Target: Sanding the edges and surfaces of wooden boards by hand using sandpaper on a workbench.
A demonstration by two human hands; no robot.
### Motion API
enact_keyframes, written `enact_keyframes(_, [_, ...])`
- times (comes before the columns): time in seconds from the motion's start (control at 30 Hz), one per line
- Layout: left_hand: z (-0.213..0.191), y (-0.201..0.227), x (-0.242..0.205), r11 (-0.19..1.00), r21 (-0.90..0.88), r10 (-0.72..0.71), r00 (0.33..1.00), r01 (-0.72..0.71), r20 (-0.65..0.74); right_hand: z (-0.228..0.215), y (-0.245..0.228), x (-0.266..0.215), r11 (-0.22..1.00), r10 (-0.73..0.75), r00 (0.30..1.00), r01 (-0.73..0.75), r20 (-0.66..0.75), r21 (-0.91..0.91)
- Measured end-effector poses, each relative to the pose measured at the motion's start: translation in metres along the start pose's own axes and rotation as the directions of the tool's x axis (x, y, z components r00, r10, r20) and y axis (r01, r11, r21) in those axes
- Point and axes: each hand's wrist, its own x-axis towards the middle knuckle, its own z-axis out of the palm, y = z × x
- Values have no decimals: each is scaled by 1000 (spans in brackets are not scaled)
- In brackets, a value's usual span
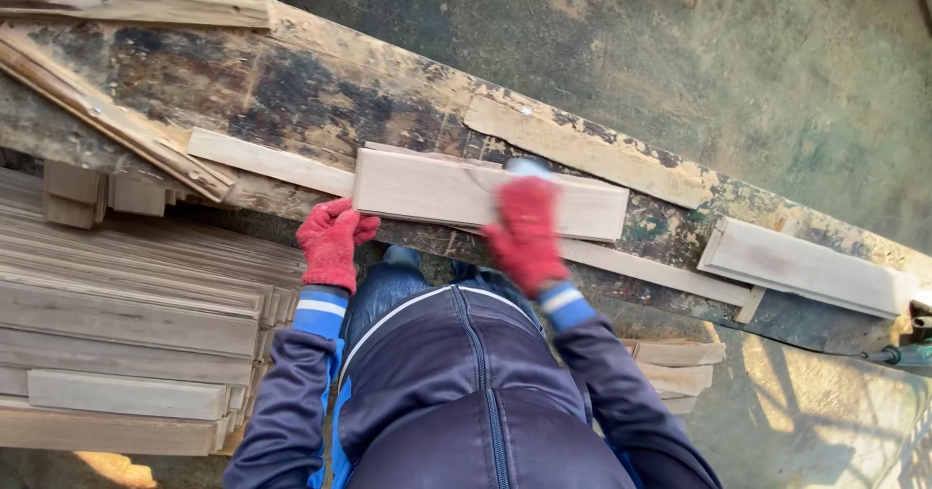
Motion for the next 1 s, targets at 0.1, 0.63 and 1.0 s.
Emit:
enact_keyframes(0.1, [-4,-3,1,1000,18,22,1000,-21,-22,11,-59,36,915,-344,937,320,61,246])
enact_keyframes(0.63, [5,-6,-8,993,44,115,988,-111,-106,-36,-5,23,901,-404,914,389,44,192])
enact_keyframes(1.0, [17,33,-53,295,811,817,573,-505,60,-51,47,1,933,-361,932,361,43,4])
